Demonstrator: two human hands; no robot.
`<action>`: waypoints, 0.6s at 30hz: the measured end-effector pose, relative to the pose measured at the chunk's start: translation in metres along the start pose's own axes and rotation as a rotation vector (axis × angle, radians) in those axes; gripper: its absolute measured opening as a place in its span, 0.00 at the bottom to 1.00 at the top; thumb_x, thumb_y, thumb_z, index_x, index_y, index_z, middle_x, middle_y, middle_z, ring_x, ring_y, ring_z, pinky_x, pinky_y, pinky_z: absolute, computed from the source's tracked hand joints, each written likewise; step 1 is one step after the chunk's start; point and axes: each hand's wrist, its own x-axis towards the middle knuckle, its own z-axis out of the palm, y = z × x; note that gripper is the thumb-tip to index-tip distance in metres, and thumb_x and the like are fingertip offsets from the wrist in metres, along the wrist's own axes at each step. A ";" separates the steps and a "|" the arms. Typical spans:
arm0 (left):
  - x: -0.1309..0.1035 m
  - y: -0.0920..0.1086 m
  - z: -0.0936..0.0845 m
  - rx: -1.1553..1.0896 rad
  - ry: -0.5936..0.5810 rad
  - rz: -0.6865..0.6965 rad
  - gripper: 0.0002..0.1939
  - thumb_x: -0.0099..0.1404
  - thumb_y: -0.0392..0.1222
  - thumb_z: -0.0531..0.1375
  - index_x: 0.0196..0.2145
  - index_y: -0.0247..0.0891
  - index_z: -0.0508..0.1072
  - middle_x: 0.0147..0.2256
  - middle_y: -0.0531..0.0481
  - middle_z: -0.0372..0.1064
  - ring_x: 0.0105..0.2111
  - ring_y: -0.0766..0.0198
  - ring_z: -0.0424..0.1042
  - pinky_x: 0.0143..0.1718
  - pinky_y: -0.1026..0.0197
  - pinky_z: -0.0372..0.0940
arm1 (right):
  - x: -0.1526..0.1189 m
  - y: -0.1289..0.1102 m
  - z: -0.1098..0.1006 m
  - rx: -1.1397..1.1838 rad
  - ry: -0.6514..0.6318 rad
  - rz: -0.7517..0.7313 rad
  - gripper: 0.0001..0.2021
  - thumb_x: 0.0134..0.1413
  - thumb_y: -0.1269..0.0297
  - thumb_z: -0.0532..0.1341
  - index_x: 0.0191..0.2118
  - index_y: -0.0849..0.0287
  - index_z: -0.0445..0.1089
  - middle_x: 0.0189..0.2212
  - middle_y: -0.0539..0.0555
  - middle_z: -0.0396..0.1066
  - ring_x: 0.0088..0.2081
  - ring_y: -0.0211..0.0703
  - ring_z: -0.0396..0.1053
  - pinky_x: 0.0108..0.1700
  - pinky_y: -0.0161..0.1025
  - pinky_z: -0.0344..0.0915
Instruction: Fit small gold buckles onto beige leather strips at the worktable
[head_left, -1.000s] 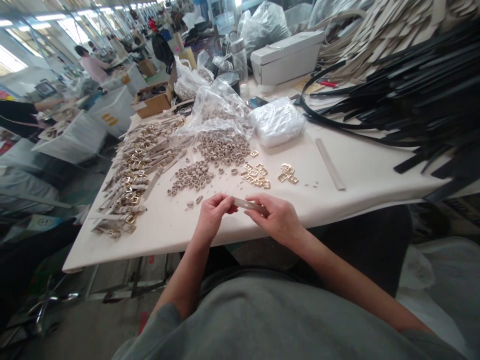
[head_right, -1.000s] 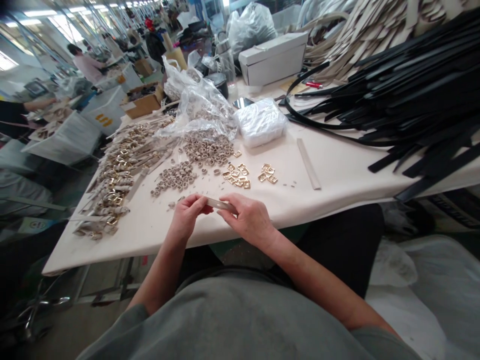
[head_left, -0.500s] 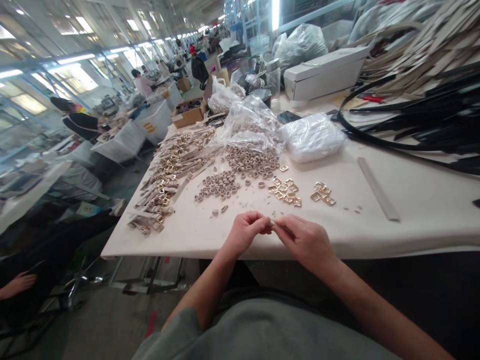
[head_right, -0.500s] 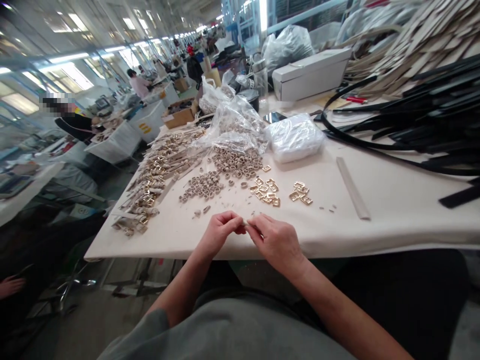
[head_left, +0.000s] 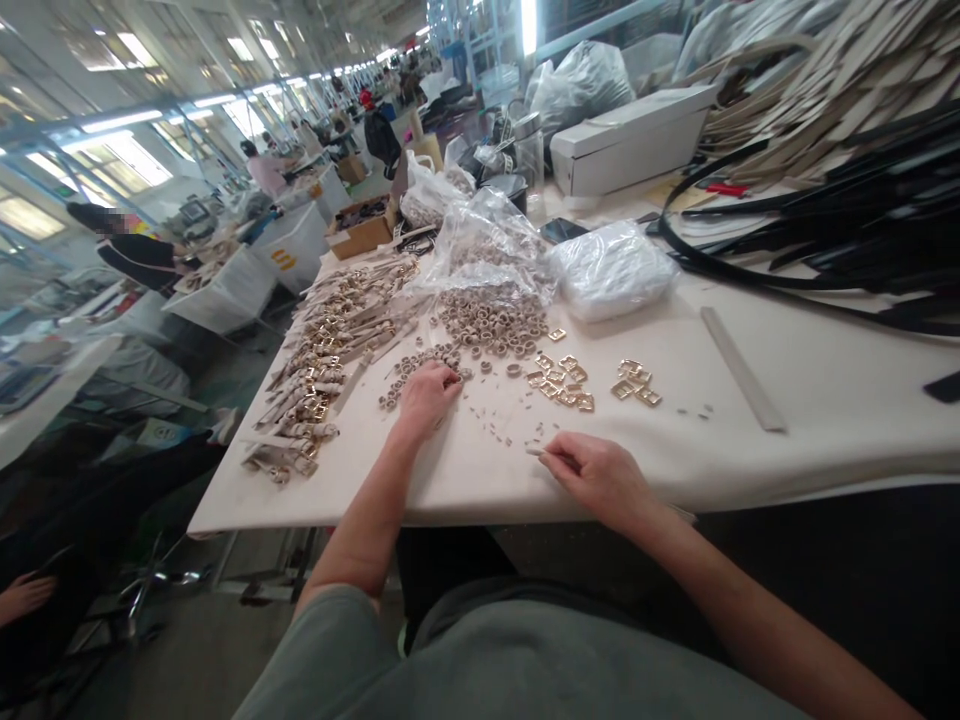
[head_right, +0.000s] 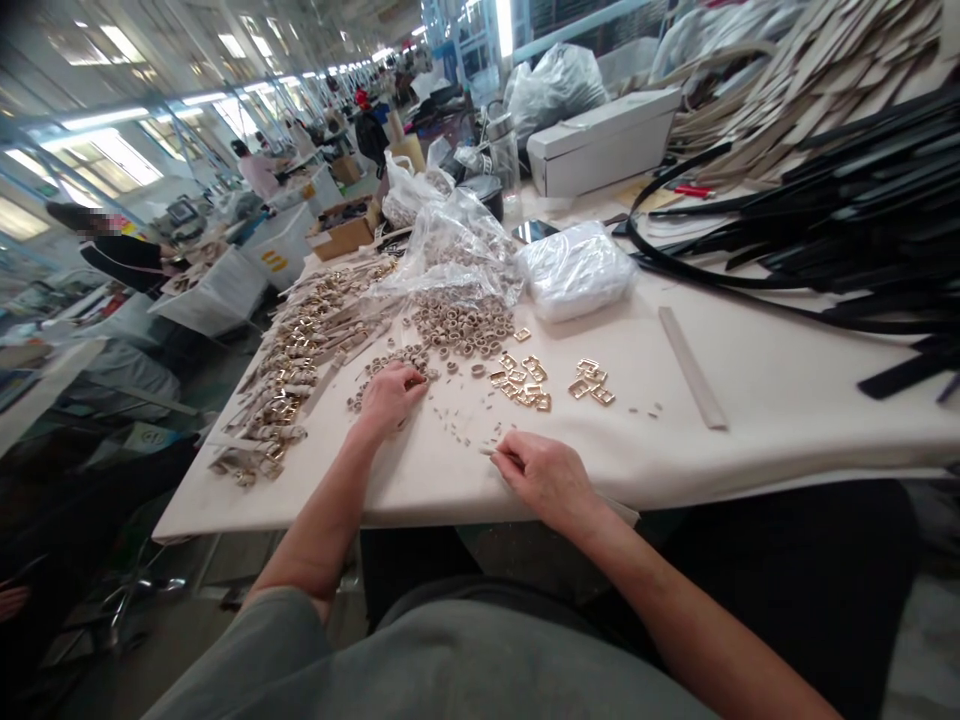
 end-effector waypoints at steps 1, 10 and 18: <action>0.003 -0.001 0.000 0.005 -0.010 0.004 0.04 0.59 0.38 0.64 0.31 0.40 0.80 0.37 0.44 0.74 0.40 0.53 0.72 0.44 0.54 0.65 | 0.000 0.000 0.000 0.011 0.001 0.007 0.11 0.60 0.61 0.58 0.27 0.56 0.68 0.24 0.50 0.71 0.25 0.39 0.65 0.30 0.36 0.55; -0.014 0.029 0.006 -0.745 0.160 -0.140 0.09 0.56 0.46 0.66 0.31 0.38 0.74 0.26 0.52 0.72 0.26 0.65 0.70 0.31 0.61 0.65 | 0.003 0.005 -0.006 0.334 0.038 0.103 0.11 0.58 0.58 0.61 0.28 0.58 0.71 0.21 0.48 0.71 0.24 0.37 0.63 0.29 0.35 0.58; -0.062 0.101 0.024 -1.345 -0.050 -0.344 0.16 0.51 0.46 0.71 0.36 0.36 0.76 0.31 0.49 0.77 0.28 0.64 0.77 0.31 0.63 0.69 | -0.003 -0.002 -0.019 0.188 0.274 0.005 0.09 0.60 0.62 0.62 0.30 0.58 0.72 0.22 0.49 0.70 0.25 0.36 0.64 0.30 0.34 0.58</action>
